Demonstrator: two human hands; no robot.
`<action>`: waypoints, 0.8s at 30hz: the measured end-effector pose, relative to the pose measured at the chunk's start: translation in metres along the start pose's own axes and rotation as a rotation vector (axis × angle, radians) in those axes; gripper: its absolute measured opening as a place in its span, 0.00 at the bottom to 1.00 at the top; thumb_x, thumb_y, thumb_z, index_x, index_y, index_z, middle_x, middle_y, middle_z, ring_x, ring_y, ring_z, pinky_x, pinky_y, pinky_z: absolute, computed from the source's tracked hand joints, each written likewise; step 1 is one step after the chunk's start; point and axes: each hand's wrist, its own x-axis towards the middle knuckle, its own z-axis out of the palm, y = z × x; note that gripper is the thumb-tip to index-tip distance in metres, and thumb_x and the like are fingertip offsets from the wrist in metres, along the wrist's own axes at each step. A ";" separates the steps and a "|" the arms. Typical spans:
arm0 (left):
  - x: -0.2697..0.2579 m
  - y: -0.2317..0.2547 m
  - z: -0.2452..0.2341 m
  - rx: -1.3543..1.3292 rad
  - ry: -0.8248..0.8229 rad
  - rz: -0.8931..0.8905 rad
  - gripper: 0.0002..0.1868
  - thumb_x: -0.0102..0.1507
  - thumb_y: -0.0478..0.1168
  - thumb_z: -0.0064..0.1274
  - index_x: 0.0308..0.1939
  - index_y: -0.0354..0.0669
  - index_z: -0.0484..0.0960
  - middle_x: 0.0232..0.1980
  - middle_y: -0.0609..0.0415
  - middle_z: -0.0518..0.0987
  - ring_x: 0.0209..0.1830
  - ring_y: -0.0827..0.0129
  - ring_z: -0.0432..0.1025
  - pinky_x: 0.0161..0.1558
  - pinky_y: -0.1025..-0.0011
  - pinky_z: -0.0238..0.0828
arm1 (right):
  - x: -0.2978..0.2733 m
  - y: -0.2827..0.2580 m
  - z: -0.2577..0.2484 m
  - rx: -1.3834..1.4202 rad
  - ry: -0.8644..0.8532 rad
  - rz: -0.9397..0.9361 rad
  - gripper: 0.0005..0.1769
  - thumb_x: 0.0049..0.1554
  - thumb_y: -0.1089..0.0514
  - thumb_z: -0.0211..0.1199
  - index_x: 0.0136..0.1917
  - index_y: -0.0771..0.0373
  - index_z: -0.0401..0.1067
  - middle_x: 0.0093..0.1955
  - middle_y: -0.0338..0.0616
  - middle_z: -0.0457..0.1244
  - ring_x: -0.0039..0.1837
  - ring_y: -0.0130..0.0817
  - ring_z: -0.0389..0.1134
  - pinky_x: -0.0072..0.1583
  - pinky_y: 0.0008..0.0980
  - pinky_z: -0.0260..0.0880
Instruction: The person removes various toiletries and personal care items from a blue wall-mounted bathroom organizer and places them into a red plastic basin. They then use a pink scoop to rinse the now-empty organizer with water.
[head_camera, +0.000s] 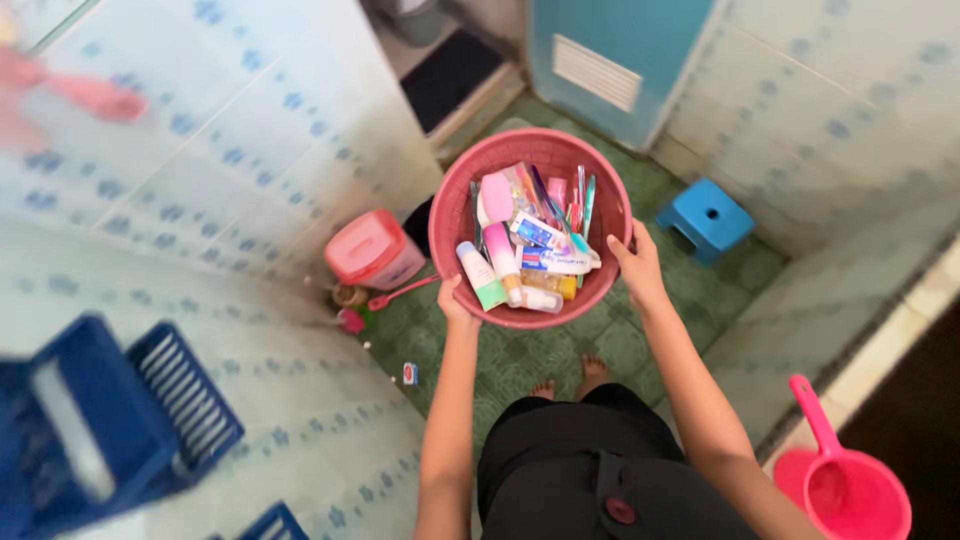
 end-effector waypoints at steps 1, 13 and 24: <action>0.005 -0.009 0.005 0.005 -0.011 -0.022 0.32 0.58 0.43 0.49 0.65 0.31 0.71 0.61 0.41 0.78 0.61 0.49 0.73 0.66 0.56 0.67 | -0.006 -0.005 -0.007 0.016 0.036 -0.020 0.24 0.62 0.67 0.59 0.71 0.65 0.65 0.64 0.42 0.66 0.63 0.28 0.67 0.65 0.29 0.67; 0.017 -0.142 0.070 0.096 -0.134 -0.356 0.37 0.57 0.46 0.47 0.69 0.32 0.66 0.65 0.39 0.74 0.65 0.48 0.70 0.67 0.53 0.65 | -0.103 0.011 -0.120 0.086 0.611 0.004 0.26 0.66 0.53 0.57 0.75 0.60 0.61 0.66 0.43 0.63 0.62 0.31 0.66 0.60 0.33 0.68; 0.010 -0.252 0.131 0.169 -0.197 -0.502 0.37 0.57 0.46 0.47 0.68 0.29 0.66 0.67 0.39 0.73 0.68 0.49 0.69 0.68 0.54 0.64 | -0.219 0.071 -0.243 1.408 1.234 0.443 0.63 0.52 0.31 0.73 0.81 0.50 0.34 0.82 0.58 0.42 0.75 0.60 0.53 0.70 0.58 0.56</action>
